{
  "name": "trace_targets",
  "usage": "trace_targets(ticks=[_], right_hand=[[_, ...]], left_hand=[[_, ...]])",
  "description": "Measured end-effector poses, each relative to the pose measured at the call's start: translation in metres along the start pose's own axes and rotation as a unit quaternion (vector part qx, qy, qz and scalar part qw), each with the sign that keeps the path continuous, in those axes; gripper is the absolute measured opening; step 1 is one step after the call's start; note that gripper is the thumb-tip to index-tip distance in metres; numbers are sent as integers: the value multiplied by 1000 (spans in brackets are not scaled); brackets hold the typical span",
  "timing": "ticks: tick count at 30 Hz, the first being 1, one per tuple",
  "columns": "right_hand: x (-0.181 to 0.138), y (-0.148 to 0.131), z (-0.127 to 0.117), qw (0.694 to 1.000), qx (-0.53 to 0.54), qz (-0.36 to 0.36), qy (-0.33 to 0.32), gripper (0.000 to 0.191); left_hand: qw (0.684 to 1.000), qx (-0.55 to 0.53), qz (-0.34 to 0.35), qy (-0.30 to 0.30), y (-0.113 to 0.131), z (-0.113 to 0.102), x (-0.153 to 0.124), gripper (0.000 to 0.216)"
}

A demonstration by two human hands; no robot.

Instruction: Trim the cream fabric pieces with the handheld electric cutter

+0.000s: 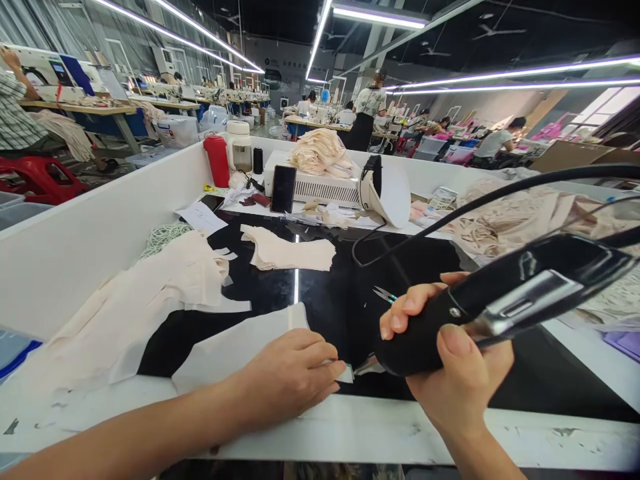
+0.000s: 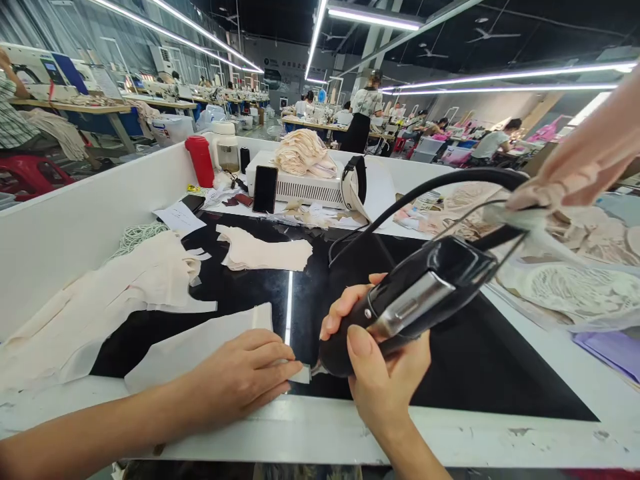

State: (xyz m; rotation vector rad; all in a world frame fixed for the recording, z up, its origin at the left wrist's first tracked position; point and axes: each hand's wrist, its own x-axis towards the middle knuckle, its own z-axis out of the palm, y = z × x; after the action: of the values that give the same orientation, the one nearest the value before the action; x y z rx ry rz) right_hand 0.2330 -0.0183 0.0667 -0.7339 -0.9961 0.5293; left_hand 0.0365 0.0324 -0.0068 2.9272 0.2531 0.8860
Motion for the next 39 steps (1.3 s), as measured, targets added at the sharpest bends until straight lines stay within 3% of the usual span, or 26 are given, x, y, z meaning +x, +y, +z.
trace_targets(ticks=[6,19,26,32,39], right_hand=[[-12,-1,-1,1000,-9,3,2,43],[-11,-1,1,1000,-6,10,5,44],[-10,-2,1,1000,-16,12,14,44],[-1,-3,3,998,-33,-11,61,45],[-4,5,3,999,-33,-9,38,44]], left_hand=[[999,5,-6,-47,2,4,-2,19],[998,4,2,-61,3,3,-5,14],[999,22,10,-31,3,9,-5,8],[1000,17,17,-6,2,11,-5,9],[1000,22,15,-15,2,11,-6,8]])
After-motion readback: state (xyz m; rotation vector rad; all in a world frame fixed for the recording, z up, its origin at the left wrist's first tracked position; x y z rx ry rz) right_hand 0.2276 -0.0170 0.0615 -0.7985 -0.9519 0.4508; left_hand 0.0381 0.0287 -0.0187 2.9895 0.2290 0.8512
